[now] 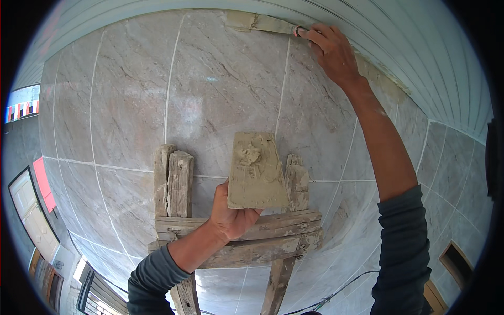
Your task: The person applies plaster to the gap between a tiled wall and the ceiling using a putty knife, repeatedly taking material from a handheld board.
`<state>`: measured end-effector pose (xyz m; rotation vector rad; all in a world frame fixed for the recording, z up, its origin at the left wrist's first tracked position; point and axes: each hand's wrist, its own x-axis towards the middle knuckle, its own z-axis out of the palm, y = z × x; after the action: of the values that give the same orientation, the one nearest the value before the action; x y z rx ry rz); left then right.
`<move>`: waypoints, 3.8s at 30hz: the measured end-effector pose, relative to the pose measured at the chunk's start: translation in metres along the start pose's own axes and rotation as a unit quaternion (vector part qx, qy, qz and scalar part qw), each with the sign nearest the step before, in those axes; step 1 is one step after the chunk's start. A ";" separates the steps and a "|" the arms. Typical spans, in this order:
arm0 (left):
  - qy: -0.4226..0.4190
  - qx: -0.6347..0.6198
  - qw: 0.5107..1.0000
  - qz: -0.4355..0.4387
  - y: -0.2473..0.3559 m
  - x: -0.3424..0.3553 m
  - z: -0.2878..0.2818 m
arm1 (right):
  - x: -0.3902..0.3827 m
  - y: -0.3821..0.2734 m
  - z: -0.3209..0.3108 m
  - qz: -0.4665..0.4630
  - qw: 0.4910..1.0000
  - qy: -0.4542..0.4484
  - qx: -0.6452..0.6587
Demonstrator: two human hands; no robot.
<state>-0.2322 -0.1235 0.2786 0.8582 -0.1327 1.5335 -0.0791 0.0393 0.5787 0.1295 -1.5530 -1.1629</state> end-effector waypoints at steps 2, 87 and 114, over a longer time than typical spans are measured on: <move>-0.013 0.005 1.000 0.001 -0.001 0.001 -0.001 | -0.017 0.017 0.002 0.009 1.000 -0.005 0.018; 0.057 0.061 0.996 0.032 0.003 0.003 0.011 | 0.088 -0.129 -0.044 0.559 0.471 0.089 0.676; -0.019 -0.068 0.997 0.028 0.004 0.005 -0.011 | -0.086 -0.167 -0.140 0.318 0.824 -0.246 0.399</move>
<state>-0.2399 -0.1138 0.2748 0.7805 -0.2886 1.5420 -0.0179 -0.0736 0.3826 -0.1518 -2.2311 0.0541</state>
